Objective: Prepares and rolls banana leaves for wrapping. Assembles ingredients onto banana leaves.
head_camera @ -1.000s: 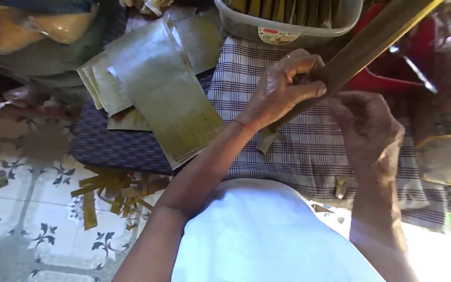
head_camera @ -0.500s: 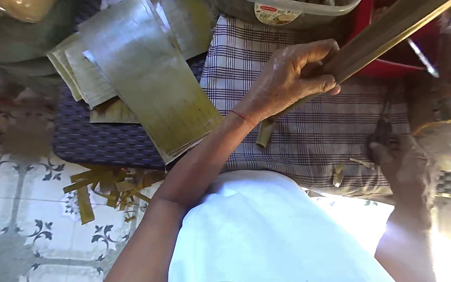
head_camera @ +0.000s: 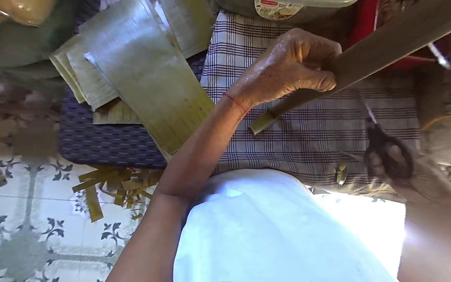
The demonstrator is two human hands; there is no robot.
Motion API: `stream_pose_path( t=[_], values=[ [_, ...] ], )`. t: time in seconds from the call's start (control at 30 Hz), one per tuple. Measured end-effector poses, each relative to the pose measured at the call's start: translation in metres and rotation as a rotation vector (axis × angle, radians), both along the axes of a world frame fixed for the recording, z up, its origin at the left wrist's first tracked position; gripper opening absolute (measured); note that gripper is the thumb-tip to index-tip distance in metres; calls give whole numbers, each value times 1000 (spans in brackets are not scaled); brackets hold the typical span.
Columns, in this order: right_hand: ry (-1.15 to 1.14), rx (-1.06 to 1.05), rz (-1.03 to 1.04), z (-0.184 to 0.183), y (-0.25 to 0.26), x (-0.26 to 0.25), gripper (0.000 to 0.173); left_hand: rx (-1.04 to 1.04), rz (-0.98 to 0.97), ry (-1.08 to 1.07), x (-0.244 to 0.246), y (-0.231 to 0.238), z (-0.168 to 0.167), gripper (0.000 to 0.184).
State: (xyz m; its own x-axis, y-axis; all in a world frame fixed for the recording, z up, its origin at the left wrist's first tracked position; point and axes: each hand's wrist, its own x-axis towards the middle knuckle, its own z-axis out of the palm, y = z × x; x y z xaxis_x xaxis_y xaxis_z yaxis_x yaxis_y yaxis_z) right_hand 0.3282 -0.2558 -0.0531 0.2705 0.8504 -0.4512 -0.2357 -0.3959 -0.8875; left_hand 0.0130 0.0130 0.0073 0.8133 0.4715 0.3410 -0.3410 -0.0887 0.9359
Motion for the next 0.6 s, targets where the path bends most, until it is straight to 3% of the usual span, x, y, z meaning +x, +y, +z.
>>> stream_pose_path(
  t=[0.13,0.27,0.37,0.6],
  values=[
    [-5,66,327,-1,0,-23,59,7,32,7,-3,0,1,8],
    [31,-29,654,4,5,-33,56,-1,47,-2,-4,-1,0,7],
    [70,-151,760,0,16,-43,55,40,66,-9,-5,-2,-1,7],
    [94,-125,882,-8,69,-69,57,44,127,-8,-8,-6,-4,5]
  ],
)
